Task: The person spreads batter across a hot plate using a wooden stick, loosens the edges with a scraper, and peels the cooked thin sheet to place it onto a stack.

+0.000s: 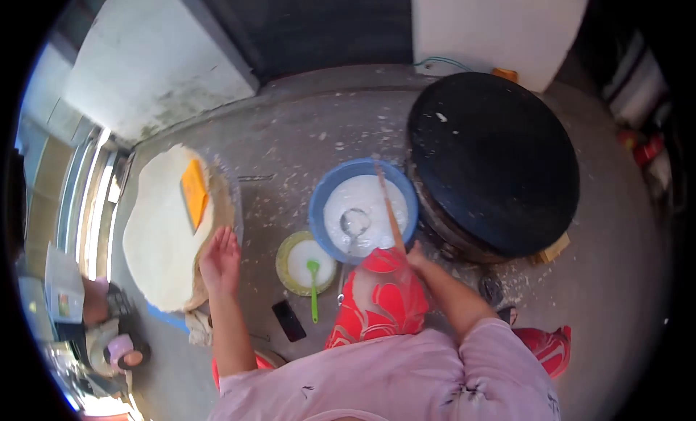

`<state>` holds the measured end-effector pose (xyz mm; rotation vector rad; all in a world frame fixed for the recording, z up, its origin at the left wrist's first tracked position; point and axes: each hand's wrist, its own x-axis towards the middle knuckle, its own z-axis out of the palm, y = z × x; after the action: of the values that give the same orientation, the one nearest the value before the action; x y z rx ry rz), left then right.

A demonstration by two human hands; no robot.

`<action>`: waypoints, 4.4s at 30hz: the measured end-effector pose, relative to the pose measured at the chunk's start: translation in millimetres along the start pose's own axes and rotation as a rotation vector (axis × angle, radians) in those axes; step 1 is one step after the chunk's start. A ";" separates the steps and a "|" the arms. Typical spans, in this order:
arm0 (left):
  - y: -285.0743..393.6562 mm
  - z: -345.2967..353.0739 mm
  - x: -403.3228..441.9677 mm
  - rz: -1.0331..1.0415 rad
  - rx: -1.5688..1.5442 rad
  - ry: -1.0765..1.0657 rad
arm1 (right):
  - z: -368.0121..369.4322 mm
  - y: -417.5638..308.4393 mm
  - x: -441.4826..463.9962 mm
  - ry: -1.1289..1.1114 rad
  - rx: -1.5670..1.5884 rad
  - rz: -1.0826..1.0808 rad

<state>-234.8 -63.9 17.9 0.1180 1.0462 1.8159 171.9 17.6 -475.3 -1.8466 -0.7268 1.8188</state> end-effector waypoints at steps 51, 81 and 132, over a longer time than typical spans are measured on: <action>-245.8 -195.9 -20.1 -0.218 1.823 0.162 | 114.6 -312.8 -415.9 -0.324 -1.937 -0.798; -256.1 -233.8 -21.7 -0.189 1.169 0.405 | 164.0 -232.2 -307.0 -0.170 -1.901 -0.974; -266.3 -234.5 -27.3 0.177 1.209 0.275 | 160.2 -235.1 -305.2 -0.224 -1.785 -0.649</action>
<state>-151.5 -191.4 -303.7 0.7062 2.2627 1.1138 0.2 -8.1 -95.9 -1.5476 -3.1733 0.6685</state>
